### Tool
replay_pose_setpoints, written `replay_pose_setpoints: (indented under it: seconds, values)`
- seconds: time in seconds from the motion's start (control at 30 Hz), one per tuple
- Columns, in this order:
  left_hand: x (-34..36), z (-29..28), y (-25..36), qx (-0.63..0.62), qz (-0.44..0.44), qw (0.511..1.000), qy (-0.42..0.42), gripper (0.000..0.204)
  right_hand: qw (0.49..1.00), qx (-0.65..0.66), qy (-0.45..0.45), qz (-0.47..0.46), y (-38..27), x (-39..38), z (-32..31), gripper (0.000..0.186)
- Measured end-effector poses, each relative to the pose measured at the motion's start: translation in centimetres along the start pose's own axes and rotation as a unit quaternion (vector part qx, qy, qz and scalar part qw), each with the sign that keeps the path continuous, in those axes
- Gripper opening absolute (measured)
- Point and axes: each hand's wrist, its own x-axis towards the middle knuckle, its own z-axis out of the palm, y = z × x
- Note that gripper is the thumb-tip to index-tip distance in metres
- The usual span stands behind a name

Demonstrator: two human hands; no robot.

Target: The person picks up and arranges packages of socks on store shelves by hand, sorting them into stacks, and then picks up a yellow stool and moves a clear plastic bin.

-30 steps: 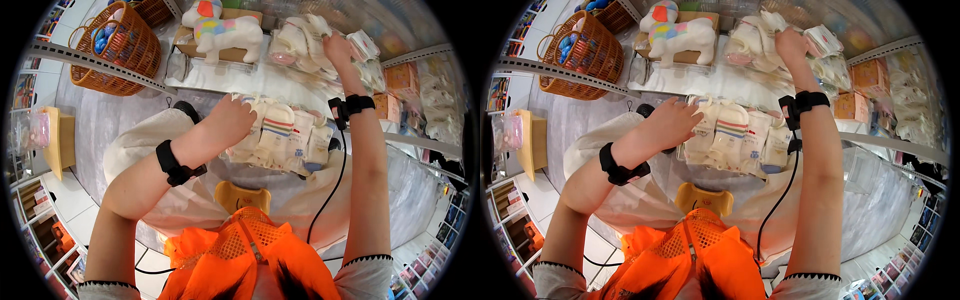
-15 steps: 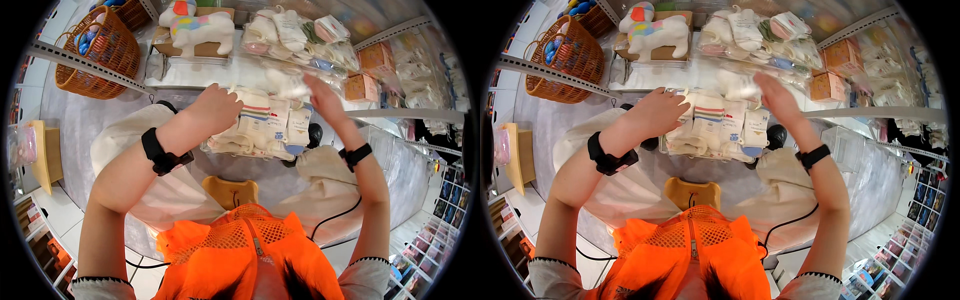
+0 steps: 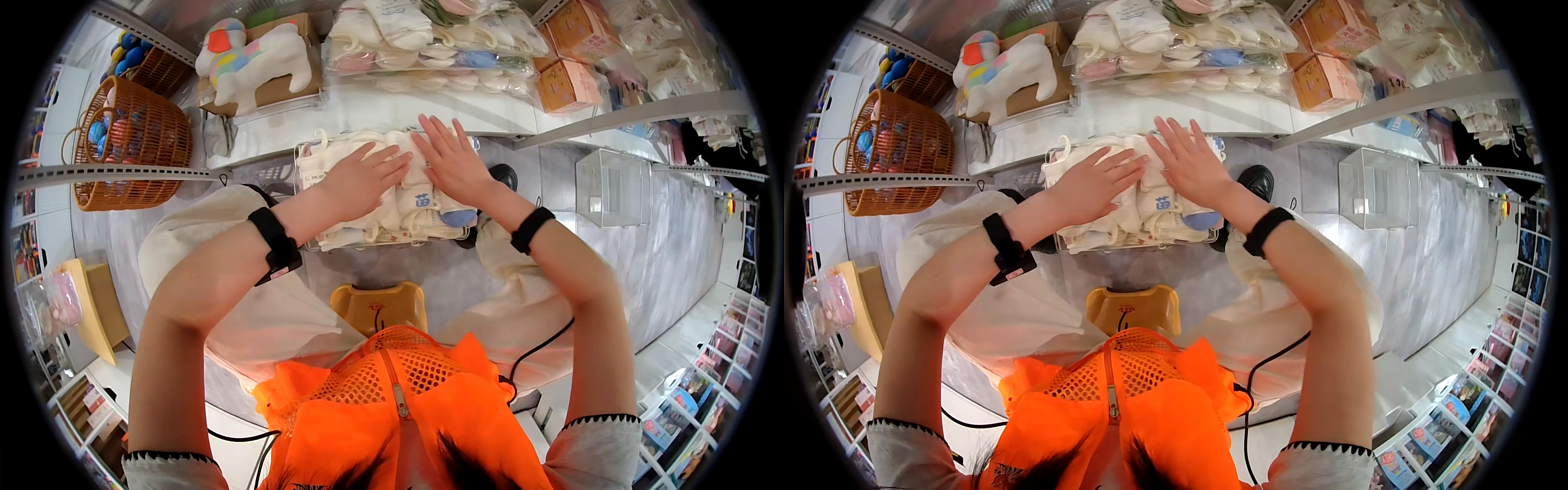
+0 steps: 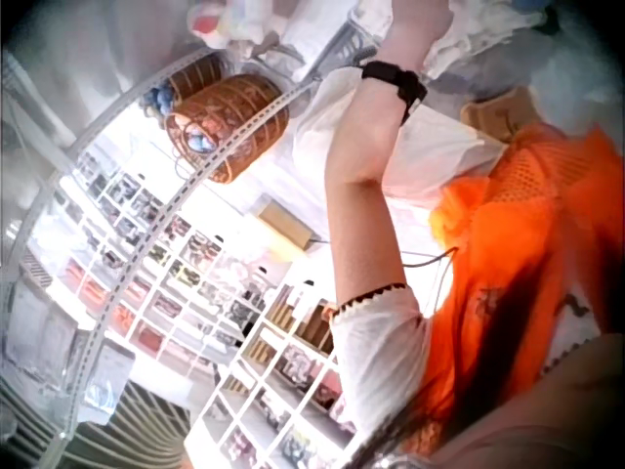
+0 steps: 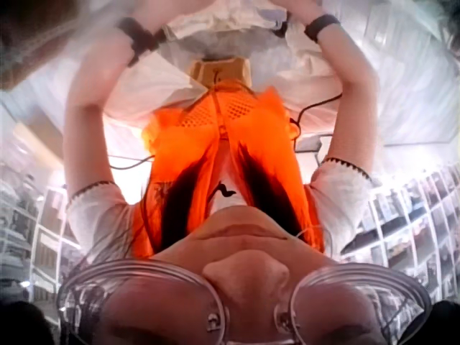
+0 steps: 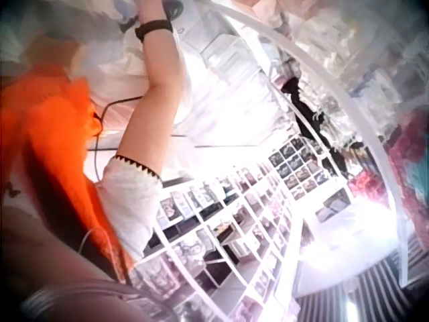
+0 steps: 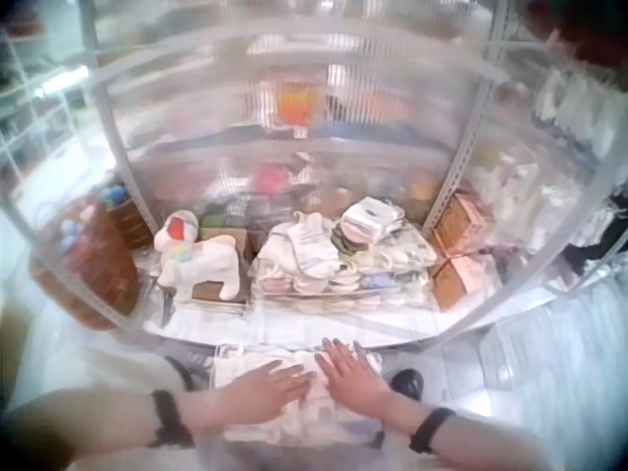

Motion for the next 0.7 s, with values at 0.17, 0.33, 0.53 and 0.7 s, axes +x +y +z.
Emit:
replay_pose_setpoints:
  seconds: [0.17,0.33,0.53,0.7]
  values:
    - [2.2,2.4,-0.3,0.021,-0.018,0.998,-0.063,0.069,0.998,-0.035,-0.017,0.042,-0.3,0.3,3.0,0.058]
    - [2.8,3.4,-0.4,0.023,-0.039,0.995,-0.088,0.070,0.999,-0.013,-0.017,0.030,0.3,0.5,4.3,0.059]
    - [3.2,1.3,1.8,0.027,-0.057,0.978,-0.197,0.071,0.999,0.035,-0.014,0.004,0.9,0.2,3.7,0.068]
    - [1.6,1.7,1.8,-0.028,0.000,0.974,-0.226,0.071,1.000,0.021,-0.003,-0.011,0.3,-0.2,3.7,0.075]
